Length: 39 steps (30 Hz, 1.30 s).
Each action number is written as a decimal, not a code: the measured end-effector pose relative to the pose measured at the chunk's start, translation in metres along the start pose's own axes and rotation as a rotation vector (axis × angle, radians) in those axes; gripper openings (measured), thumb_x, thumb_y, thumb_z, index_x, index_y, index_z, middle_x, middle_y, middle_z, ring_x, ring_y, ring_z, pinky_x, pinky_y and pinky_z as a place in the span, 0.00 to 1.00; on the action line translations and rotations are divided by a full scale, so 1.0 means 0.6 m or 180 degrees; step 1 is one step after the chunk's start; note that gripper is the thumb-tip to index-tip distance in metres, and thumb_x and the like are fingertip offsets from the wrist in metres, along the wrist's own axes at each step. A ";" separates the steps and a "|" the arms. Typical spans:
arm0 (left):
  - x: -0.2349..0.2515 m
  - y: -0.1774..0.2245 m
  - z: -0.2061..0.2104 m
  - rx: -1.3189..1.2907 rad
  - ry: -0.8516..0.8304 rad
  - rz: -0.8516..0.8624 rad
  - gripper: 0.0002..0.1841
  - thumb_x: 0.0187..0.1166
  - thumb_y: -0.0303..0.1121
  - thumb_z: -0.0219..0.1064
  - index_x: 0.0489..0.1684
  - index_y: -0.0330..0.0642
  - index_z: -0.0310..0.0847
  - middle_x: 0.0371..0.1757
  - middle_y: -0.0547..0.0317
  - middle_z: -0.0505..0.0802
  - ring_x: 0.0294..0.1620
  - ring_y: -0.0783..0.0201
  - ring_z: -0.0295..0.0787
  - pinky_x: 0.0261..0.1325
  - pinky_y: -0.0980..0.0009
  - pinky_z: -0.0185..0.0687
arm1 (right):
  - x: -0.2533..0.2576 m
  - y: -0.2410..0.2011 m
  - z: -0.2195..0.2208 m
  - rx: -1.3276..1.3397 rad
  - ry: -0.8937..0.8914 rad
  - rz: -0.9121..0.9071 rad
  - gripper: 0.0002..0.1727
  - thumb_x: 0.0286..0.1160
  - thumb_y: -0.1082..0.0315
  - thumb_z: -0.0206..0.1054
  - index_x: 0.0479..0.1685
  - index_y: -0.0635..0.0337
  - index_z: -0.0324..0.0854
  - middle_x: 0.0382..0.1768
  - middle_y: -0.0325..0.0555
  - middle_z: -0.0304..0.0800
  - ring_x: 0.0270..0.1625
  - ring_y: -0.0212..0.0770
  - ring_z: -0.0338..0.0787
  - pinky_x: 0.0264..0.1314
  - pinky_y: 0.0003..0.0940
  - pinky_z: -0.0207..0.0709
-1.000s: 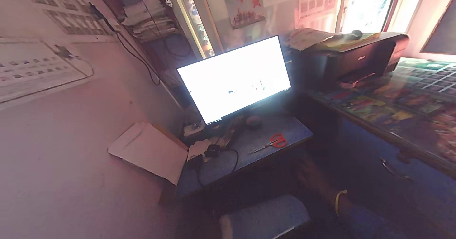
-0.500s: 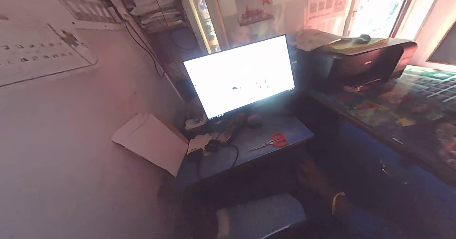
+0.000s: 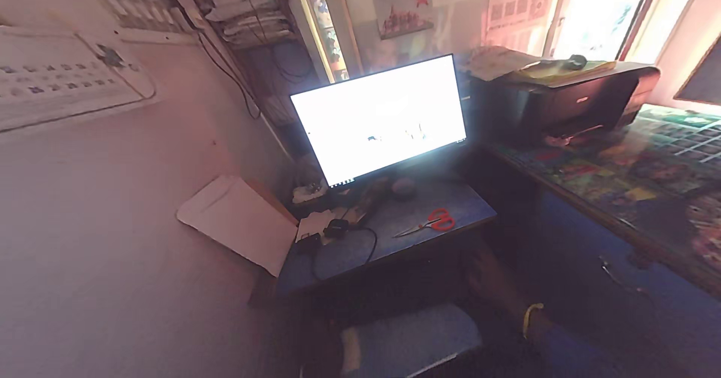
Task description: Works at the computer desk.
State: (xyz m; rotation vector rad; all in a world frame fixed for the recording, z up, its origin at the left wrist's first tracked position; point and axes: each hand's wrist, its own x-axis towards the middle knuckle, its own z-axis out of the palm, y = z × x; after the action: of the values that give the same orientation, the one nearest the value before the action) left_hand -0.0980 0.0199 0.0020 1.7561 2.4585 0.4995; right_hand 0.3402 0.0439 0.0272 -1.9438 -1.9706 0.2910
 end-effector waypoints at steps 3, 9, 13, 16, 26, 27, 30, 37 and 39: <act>0.000 0.001 0.000 -0.0009 0.0007 -0.0012 0.28 0.92 0.44 0.48 0.76 0.29 0.74 0.76 0.29 0.81 0.78 0.37 0.78 0.79 0.42 0.72 | -0.003 -0.001 0.001 0.0044 0.0001 0.0014 0.30 0.81 0.49 0.61 0.82 0.46 0.76 0.84 0.53 0.71 0.86 0.54 0.71 0.85 0.51 0.68; 0.000 0.003 -0.001 -0.0032 0.0051 0.0013 0.27 0.91 0.43 0.49 0.74 0.28 0.75 0.74 0.28 0.81 0.77 0.36 0.78 0.79 0.42 0.72 | -0.002 0.004 0.005 0.0024 0.0123 -0.0102 0.29 0.81 0.50 0.60 0.81 0.44 0.76 0.84 0.51 0.72 0.85 0.52 0.72 0.85 0.50 0.69; -0.003 0.004 -0.001 -0.0092 -0.0003 -0.0053 0.27 0.92 0.44 0.48 0.74 0.29 0.75 0.74 0.30 0.82 0.77 0.36 0.78 0.79 0.42 0.72 | -0.001 0.003 0.004 0.0063 0.0196 -0.0191 0.29 0.81 0.51 0.60 0.83 0.41 0.74 0.83 0.48 0.73 0.84 0.50 0.74 0.84 0.49 0.70; -0.005 0.000 0.001 -0.0160 -0.0011 -0.0081 0.30 0.94 0.48 0.44 0.77 0.29 0.73 0.75 0.29 0.81 0.79 0.36 0.77 0.80 0.41 0.70 | -0.002 0.003 0.008 0.0083 0.0187 -0.0172 0.29 0.81 0.51 0.59 0.83 0.42 0.74 0.83 0.47 0.73 0.85 0.49 0.73 0.85 0.48 0.69; -0.001 -0.004 0.004 -0.0357 0.0201 0.0053 0.31 0.92 0.47 0.49 0.81 0.28 0.68 0.77 0.27 0.79 0.79 0.34 0.76 0.81 0.39 0.69 | 0.000 0.006 0.009 0.0087 0.0222 -0.0242 0.29 0.81 0.51 0.58 0.82 0.42 0.76 0.84 0.47 0.72 0.85 0.49 0.73 0.85 0.48 0.69; -0.001 -0.006 0.006 -0.0378 0.0261 0.0117 0.31 0.92 0.47 0.50 0.82 0.28 0.68 0.78 0.27 0.78 0.80 0.34 0.75 0.81 0.39 0.69 | 0.000 0.006 0.007 0.0126 0.0221 -0.0244 0.28 0.81 0.51 0.59 0.82 0.42 0.76 0.84 0.47 0.72 0.85 0.49 0.72 0.85 0.49 0.69; 0.001 -0.007 0.007 -0.0375 0.0326 0.0217 0.30 0.91 0.46 0.50 0.82 0.29 0.68 0.78 0.27 0.78 0.81 0.33 0.74 0.81 0.38 0.68 | 0.001 0.005 0.006 0.0136 0.0233 -0.0225 0.28 0.81 0.52 0.60 0.82 0.42 0.76 0.84 0.47 0.72 0.86 0.49 0.72 0.85 0.48 0.69; -0.003 0.006 0.000 -0.0301 0.0301 0.0175 0.30 0.91 0.47 0.52 0.83 0.33 0.69 0.79 0.31 0.79 0.81 0.37 0.75 0.82 0.41 0.69 | -0.002 0.002 -0.006 0.0034 0.0030 -0.0024 0.28 0.83 0.50 0.60 0.81 0.47 0.77 0.86 0.52 0.69 0.87 0.51 0.69 0.87 0.49 0.67; -0.001 0.008 -0.005 -0.0273 0.0220 0.0118 0.30 0.91 0.47 0.52 0.82 0.32 0.70 0.79 0.32 0.79 0.81 0.38 0.76 0.82 0.41 0.69 | 0.000 0.004 -0.002 0.0026 0.0075 -0.0022 0.28 0.82 0.50 0.60 0.80 0.47 0.77 0.85 0.53 0.70 0.86 0.51 0.70 0.86 0.49 0.68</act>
State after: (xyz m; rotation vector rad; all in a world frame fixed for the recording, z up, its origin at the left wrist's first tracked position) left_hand -0.0939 0.0201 0.0062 1.7832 2.4138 0.6693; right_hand 0.3432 0.0437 0.0274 -1.9264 -1.9578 0.2728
